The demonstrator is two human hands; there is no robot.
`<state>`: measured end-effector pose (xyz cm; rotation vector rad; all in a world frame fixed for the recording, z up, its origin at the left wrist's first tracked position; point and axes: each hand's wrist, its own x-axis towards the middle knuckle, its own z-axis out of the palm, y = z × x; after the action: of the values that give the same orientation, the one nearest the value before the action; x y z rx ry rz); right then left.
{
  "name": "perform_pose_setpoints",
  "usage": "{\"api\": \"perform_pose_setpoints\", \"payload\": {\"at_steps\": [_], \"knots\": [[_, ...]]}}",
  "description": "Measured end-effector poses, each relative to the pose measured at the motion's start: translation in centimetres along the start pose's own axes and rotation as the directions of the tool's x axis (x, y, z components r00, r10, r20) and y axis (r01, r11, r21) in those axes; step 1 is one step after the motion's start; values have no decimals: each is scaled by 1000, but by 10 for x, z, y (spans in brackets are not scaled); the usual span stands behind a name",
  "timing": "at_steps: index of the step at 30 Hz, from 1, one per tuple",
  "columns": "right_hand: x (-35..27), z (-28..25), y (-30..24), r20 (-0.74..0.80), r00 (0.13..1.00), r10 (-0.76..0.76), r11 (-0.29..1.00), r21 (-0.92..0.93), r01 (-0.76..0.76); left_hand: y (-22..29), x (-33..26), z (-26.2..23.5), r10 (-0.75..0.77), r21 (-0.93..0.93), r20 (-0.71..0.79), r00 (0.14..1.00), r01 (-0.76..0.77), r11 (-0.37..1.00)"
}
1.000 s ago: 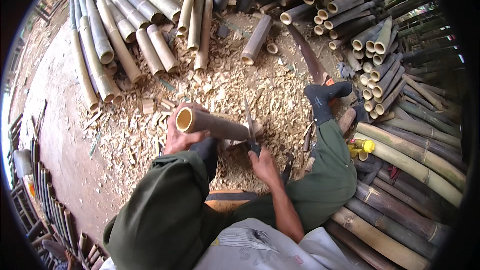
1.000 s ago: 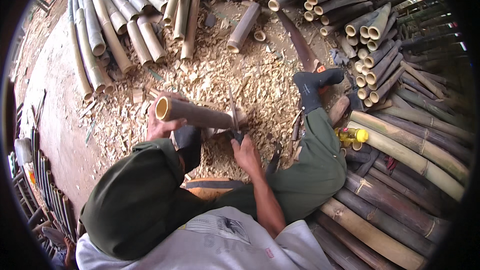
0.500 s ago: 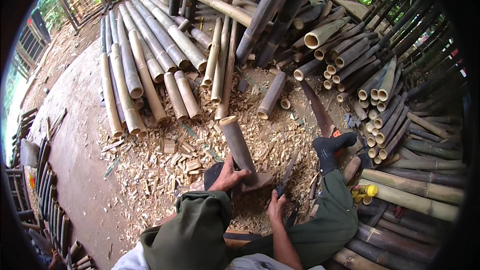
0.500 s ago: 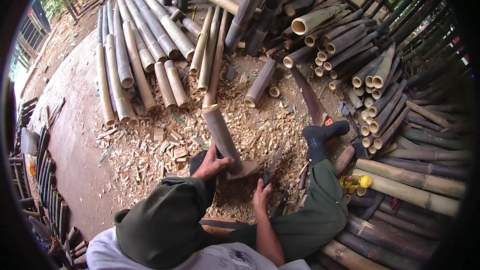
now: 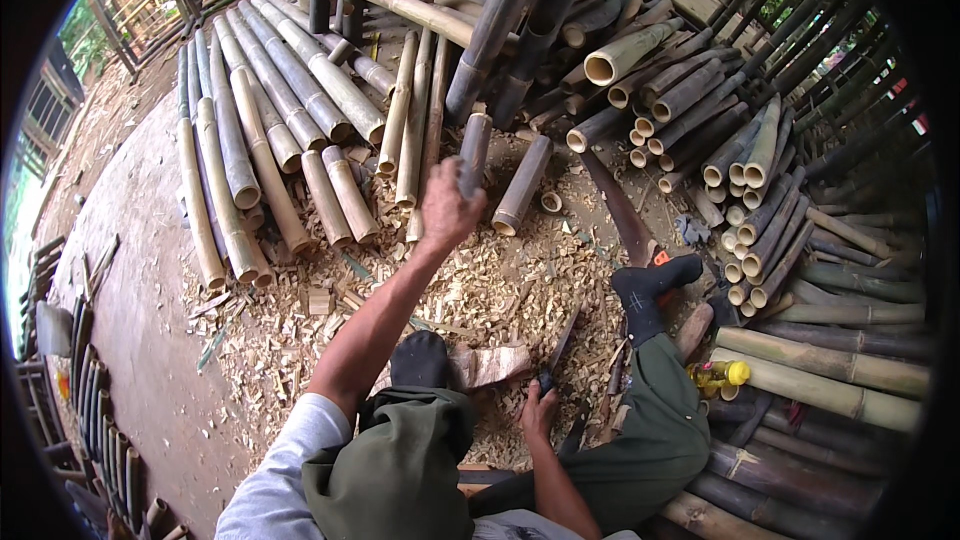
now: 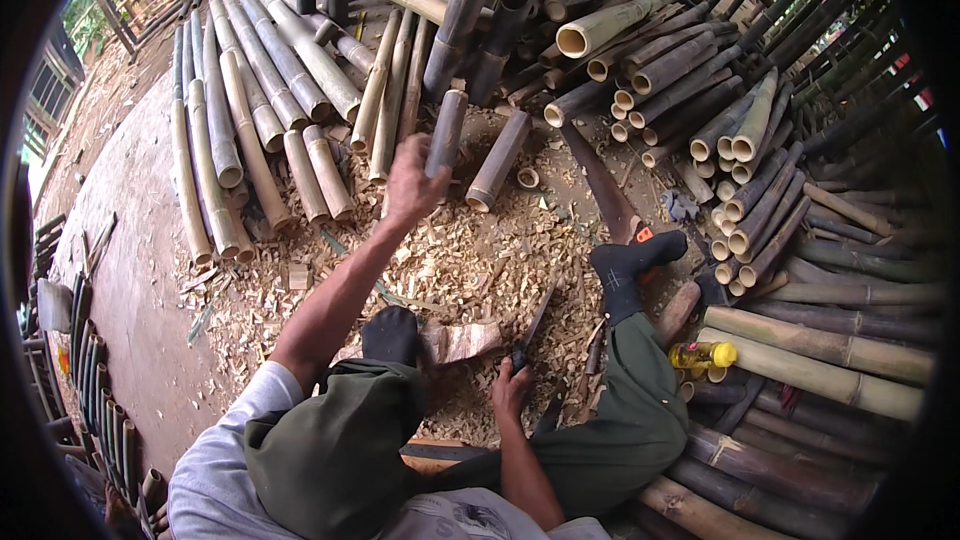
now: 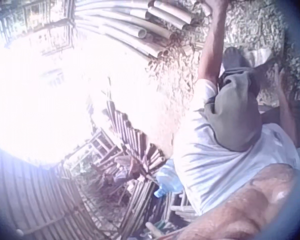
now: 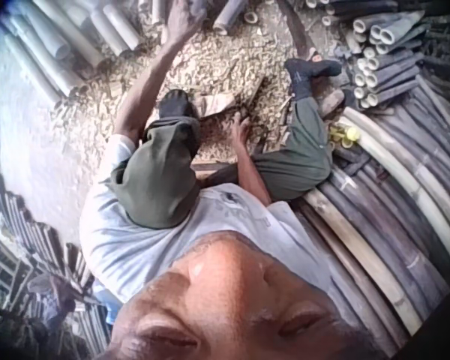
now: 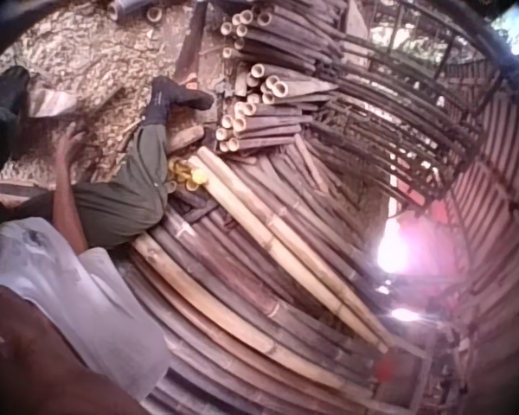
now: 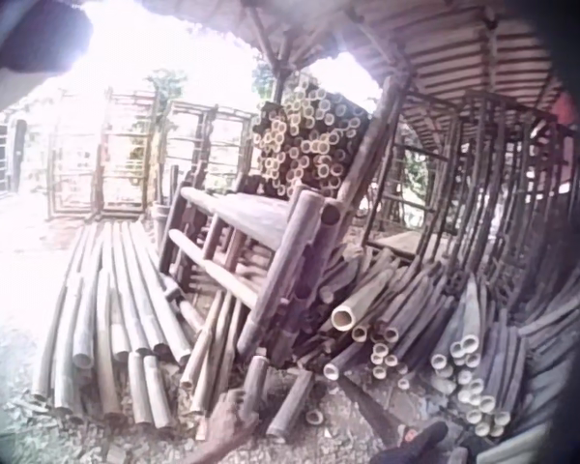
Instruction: The person sits on the ground and uses a knife to shave the outer layer off a piece of bamboo held between their legs. They rotate the bamboo to smooth the surface and then place the finished piece aside.
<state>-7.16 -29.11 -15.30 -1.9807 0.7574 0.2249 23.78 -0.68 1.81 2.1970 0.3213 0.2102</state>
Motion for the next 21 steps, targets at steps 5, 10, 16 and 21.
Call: {"api": "perform_pose_setpoints", "payload": {"at_steps": [5,10,16,21], "knots": [[34,-8,38,-71,993,-90,996,1,90,4,-21,88,43,83,188,981,-60,995],[-9,-21,-30,47,993,113,979,164,-119,-12,-29,111,-204,104,228,952,184,977],[12,-27,3,-102,995,19,1000,15,-17,12,-21,140,-201,251,183,962,152,956],[6,-18,-4,-36,999,-3,998,62,5,-18,-11,139,-220,-264,-20,975,207,942]]}}
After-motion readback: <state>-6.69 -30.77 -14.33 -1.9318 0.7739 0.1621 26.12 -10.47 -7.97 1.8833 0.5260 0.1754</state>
